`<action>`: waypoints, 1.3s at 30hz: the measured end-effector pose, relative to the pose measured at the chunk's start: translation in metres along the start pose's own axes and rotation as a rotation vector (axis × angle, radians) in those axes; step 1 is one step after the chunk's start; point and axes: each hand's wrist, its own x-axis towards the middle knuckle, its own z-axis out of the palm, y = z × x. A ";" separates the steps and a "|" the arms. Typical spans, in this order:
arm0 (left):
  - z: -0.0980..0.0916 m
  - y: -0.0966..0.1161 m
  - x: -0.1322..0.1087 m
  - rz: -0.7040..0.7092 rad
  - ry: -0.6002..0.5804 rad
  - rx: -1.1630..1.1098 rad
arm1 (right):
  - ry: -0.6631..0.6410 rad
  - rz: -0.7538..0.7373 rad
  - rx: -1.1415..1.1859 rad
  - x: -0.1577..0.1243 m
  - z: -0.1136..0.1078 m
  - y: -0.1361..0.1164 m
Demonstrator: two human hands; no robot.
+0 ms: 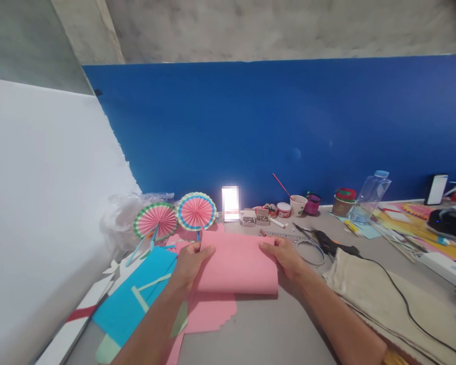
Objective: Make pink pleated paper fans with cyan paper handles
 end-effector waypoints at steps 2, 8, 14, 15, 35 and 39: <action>-0.001 -0.001 0.001 0.006 0.014 0.011 | 0.000 -0.003 0.014 0.002 0.000 0.002; -0.001 -0.003 0.002 0.003 -0.009 0.010 | 0.048 -0.004 0.027 0.003 0.000 0.004; 0.004 0.005 -0.003 0.019 0.047 0.050 | 0.116 -0.038 -0.007 0.002 0.003 0.002; 0.004 0.007 -0.004 0.010 0.042 0.043 | 0.125 -0.043 -0.021 0.003 0.003 0.002; 0.009 0.004 -0.004 0.079 0.090 0.224 | 0.363 -0.254 -0.781 0.004 0.009 0.005; 0.005 -0.003 -0.001 0.040 0.076 0.385 | 0.335 -0.171 -0.993 0.003 0.011 0.009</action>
